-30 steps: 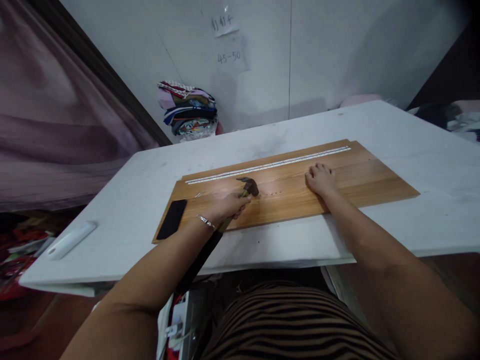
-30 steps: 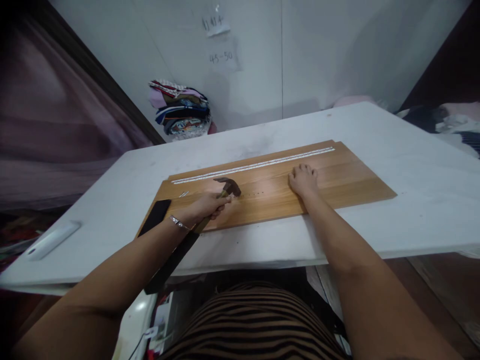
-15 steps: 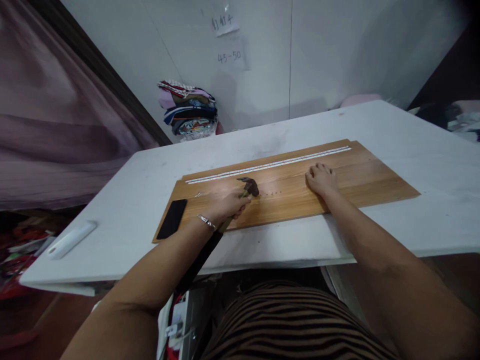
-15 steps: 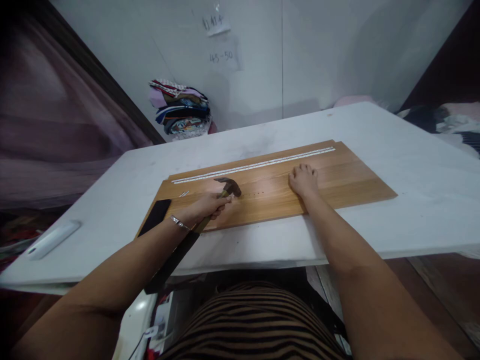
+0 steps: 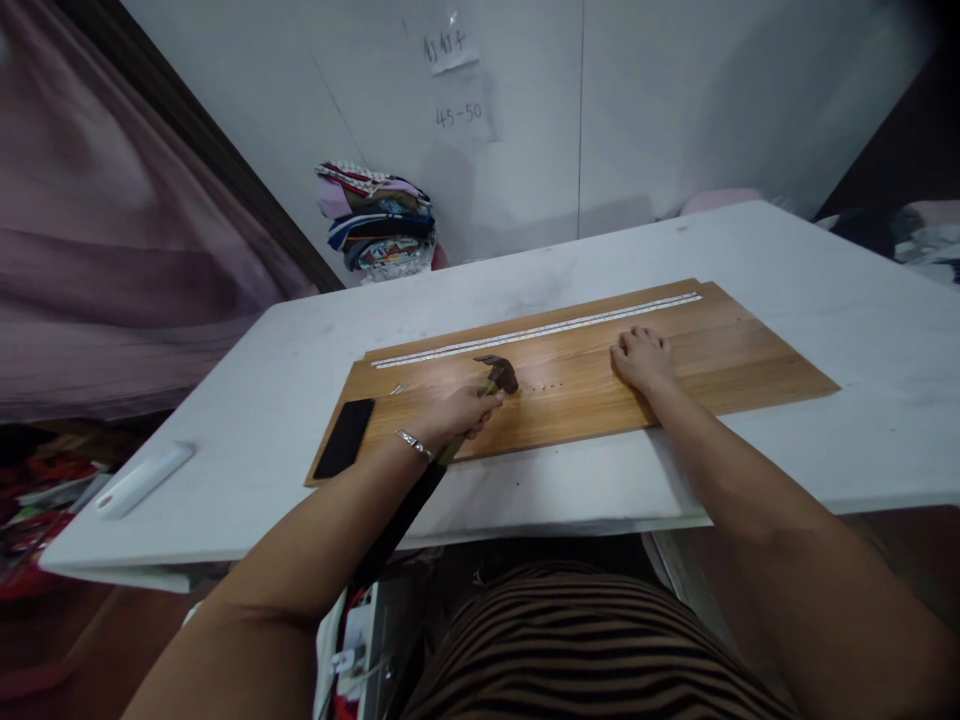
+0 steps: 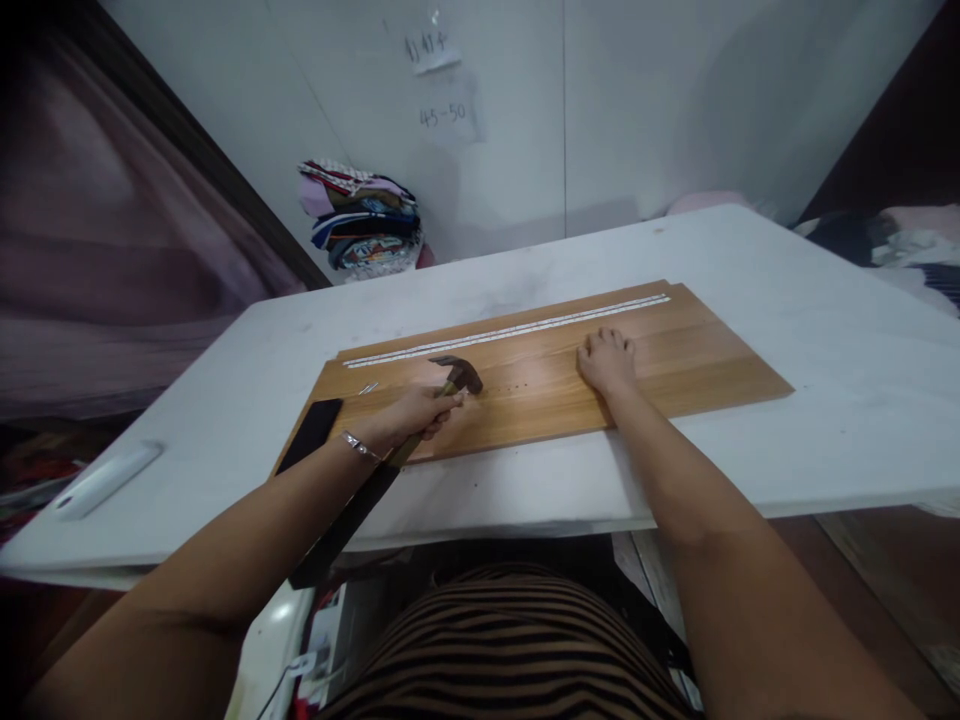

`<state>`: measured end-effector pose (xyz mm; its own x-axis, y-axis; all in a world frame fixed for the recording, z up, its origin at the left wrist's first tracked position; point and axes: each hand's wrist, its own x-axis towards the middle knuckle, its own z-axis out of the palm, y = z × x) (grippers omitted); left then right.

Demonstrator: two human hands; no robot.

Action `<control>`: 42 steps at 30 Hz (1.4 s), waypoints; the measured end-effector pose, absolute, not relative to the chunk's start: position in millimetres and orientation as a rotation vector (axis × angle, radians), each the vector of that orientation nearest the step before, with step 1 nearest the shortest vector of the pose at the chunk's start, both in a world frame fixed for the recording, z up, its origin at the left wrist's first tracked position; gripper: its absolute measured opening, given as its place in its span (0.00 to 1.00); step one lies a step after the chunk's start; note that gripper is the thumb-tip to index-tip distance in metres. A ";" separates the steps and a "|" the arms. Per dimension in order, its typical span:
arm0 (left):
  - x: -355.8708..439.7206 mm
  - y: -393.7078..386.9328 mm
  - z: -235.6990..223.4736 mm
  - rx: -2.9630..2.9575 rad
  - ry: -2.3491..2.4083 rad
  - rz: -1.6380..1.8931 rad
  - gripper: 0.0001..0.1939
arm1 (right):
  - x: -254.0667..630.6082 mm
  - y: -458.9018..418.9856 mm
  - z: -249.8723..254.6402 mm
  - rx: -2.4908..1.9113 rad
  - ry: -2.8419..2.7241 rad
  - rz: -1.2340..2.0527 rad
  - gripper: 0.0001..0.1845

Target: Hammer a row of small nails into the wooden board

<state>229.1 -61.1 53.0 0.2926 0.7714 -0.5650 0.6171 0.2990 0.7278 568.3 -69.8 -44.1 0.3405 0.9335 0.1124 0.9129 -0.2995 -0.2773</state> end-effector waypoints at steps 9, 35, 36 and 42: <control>227.7 -59.9 54.4 1.397 1.377 0.206 0.11 | 570.5 -68.8 -48.7 -2.311 -1.661 0.083 0.24; 229.4 -60.4 52.4 1.391 1.393 0.175 0.09 | 569.1 -69.3 -46.2 -2.319 -1.654 0.085 0.24; 229.2 -60.3 52.7 1.396 1.385 0.185 0.08 | 569.4 -69.1 -46.6 -2.316 -1.654 0.083 0.24; 227.6 -57.7 53.9 1.375 1.377 0.202 0.09 | 570.5 -68.6 -48.8 -2.298 -1.656 0.075 0.24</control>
<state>227.6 -57.7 53.9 0.3039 0.7765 -0.5520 0.5851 0.3051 0.7514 570.5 -68.6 -48.8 0.3317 0.9336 0.1354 0.9175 -0.2860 -0.2763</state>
